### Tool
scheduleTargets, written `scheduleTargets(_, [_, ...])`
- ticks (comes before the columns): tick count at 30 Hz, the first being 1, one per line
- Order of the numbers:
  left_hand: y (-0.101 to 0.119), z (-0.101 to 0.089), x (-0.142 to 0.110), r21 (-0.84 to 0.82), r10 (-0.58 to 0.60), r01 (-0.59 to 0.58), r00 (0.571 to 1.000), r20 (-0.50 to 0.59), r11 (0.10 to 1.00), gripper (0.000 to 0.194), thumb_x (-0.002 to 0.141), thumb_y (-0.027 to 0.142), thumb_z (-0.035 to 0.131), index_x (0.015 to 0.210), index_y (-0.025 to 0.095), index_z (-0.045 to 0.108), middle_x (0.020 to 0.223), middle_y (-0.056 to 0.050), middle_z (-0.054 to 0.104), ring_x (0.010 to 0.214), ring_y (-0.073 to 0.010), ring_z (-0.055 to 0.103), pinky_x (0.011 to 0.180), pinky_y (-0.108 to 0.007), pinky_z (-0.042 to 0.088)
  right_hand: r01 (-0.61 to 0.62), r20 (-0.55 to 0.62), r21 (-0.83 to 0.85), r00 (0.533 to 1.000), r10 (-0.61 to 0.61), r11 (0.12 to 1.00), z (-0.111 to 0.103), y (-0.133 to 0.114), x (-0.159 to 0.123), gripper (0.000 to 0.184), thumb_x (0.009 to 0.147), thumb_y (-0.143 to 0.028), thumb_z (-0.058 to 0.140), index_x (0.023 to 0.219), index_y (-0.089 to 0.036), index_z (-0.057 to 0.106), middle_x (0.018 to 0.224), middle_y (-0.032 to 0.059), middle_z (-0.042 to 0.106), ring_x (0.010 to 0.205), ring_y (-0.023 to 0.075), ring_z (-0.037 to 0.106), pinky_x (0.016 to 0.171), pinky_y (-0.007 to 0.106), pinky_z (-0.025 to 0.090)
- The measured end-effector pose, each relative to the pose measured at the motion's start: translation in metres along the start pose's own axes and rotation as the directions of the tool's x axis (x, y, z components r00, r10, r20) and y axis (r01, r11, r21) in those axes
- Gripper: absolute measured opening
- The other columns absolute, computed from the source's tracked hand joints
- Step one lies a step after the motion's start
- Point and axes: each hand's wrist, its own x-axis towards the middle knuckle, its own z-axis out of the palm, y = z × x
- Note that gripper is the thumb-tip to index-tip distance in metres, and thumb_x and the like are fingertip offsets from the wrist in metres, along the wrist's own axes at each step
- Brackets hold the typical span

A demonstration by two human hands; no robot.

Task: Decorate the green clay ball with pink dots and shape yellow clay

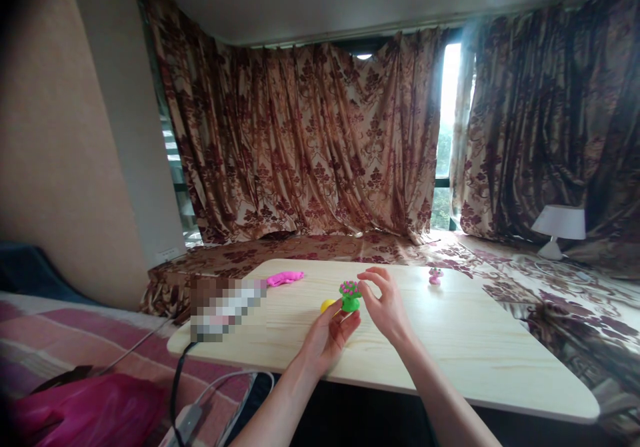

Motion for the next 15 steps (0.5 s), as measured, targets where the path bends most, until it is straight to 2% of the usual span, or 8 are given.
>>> scheduleTargets(3, [0.0, 0.0, 0.0, 0.013, -0.007, 0.007, 1.0, 0.011, 1.0, 0.027, 0.074, 0.021, 0.064, 0.098, 0.011, 0.057, 0.082, -0.008, 0.067, 0.07, -0.0178, 0.067, 0.07, -0.028, 0.055, -0.075, 0.051, 0.057, 0.996, 0.073, 0.995, 0.004, 0.005, 0.006, 0.019, 0.077, -0.036, 0.055, 0.084, -0.023, 0.068, 0.102, 0.0056, 0.057, 0.101, 0.0216, 0.052, 0.091, 0.037, 0.04])
scheduleTargets(15, [0.0, -0.001, 0.001, 0.022, -0.012, 0.012, 1.0, 0.029, 1.0, 0.026, 0.074, 0.021, 0.064, 0.097, 0.011, 0.057, 0.081, -0.008, 0.066, 0.072, -0.0176, 0.067, 0.072, -0.028, 0.054, -0.197, 0.12, 0.096, 0.975, 0.185, 0.976, 0.008, 0.01, 0.003, 0.021, 0.076, -0.038, 0.054, 0.084, -0.023, 0.068, 0.101, 0.0049, 0.059, 0.099, 0.022, 0.054, 0.085, 0.037, 0.042])
